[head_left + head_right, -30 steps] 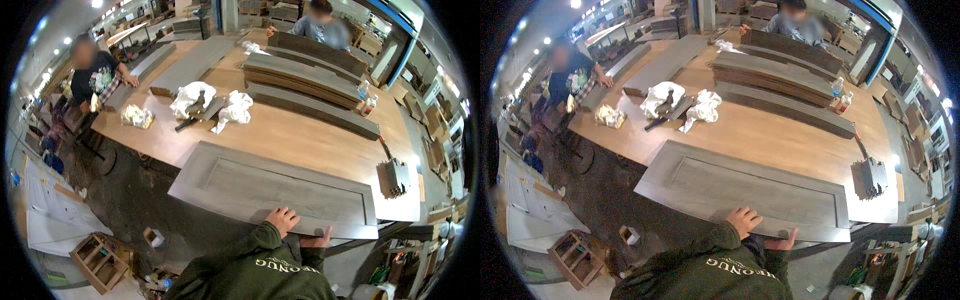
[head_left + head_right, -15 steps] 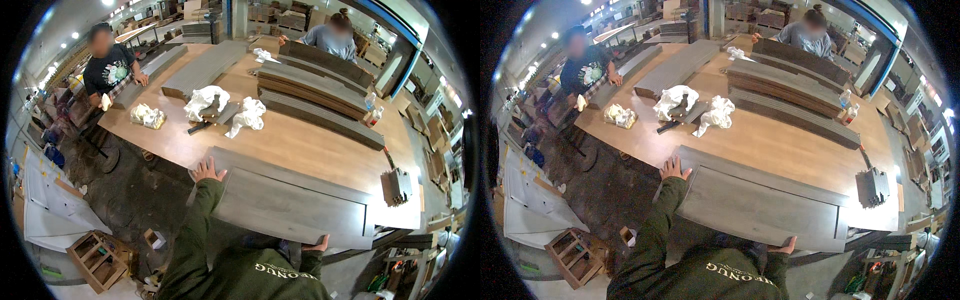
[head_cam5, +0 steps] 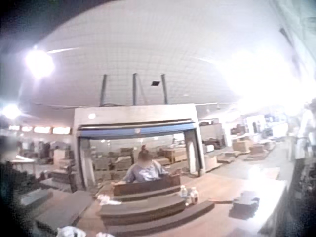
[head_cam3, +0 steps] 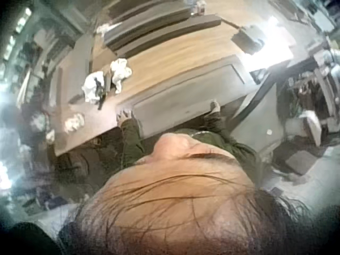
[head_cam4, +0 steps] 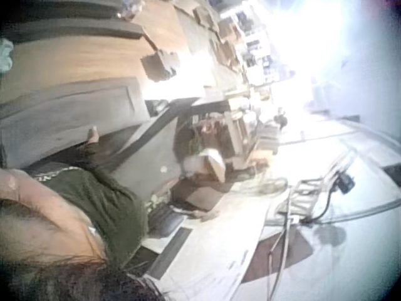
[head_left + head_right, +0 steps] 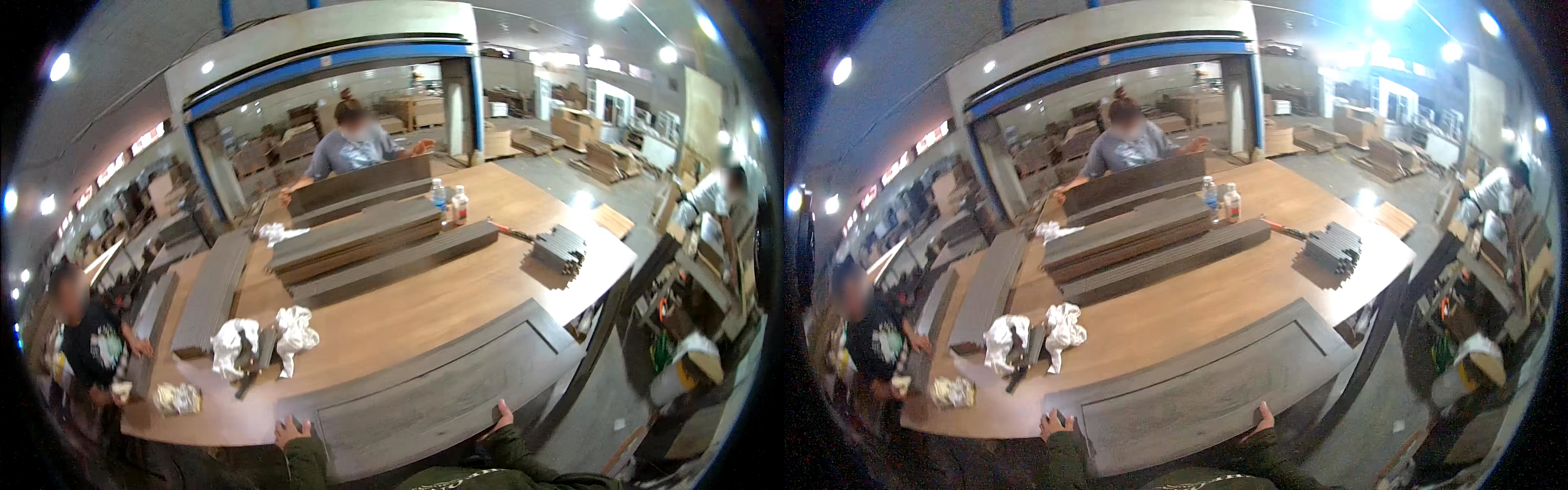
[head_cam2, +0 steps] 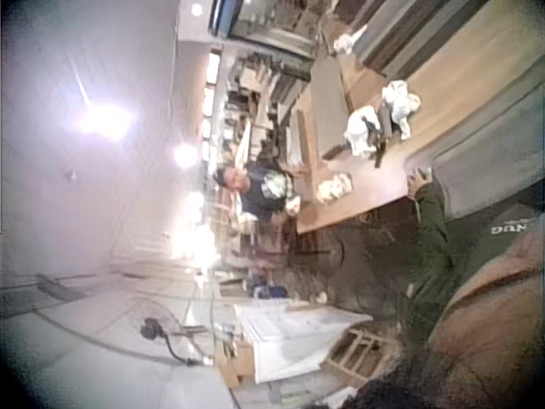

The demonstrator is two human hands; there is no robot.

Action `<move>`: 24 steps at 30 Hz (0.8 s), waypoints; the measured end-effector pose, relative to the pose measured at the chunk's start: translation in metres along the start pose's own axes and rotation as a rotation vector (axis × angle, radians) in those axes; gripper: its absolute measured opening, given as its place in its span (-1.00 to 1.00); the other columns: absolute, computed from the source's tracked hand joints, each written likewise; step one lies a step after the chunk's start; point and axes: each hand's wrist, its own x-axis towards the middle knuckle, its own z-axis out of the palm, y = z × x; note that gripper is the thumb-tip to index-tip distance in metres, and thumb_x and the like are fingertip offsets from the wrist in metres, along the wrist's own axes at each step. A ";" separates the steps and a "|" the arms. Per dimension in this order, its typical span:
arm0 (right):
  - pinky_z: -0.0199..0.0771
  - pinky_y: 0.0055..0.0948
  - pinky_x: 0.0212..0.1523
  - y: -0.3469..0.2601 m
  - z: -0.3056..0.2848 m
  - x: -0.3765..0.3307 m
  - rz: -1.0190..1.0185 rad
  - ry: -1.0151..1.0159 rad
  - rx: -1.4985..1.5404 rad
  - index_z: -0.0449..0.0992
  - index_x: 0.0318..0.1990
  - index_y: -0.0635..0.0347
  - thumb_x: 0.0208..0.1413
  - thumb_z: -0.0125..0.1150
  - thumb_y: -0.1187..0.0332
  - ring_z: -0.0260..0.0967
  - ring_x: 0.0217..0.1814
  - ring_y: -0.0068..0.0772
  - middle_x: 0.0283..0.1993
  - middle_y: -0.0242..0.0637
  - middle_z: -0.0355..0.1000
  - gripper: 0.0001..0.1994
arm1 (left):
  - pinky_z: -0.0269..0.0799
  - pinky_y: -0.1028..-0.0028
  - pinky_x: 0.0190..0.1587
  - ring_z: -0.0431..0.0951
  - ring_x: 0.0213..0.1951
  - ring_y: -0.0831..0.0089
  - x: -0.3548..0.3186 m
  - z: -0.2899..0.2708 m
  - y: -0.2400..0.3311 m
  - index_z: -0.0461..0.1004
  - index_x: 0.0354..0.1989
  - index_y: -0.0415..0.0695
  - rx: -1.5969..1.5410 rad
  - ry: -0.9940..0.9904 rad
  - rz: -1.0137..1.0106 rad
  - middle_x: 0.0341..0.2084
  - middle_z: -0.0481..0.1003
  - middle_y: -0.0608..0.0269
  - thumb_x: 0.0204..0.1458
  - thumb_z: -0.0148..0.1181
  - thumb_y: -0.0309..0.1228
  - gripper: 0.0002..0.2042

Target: The person wipes wood panels with a cloth, inspects the edges, and uses a hammer to assemble a wood joint.

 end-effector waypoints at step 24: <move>0.26 -0.60 -0.42 -0.245 0.096 0.054 -0.983 -0.603 -0.561 0.22 -0.06 0.26 0.05 -0.02 0.32 0.10 -0.46 -0.59 -0.44 -0.43 0.13 -0.68 | 0.34 0.29 -0.20 0.46 -0.26 0.17 0.034 -0.150 0.230 0.45 -0.28 -0.08 -0.026 -0.091 0.902 -0.37 0.47 0.10 -0.17 0.12 -0.28 -0.74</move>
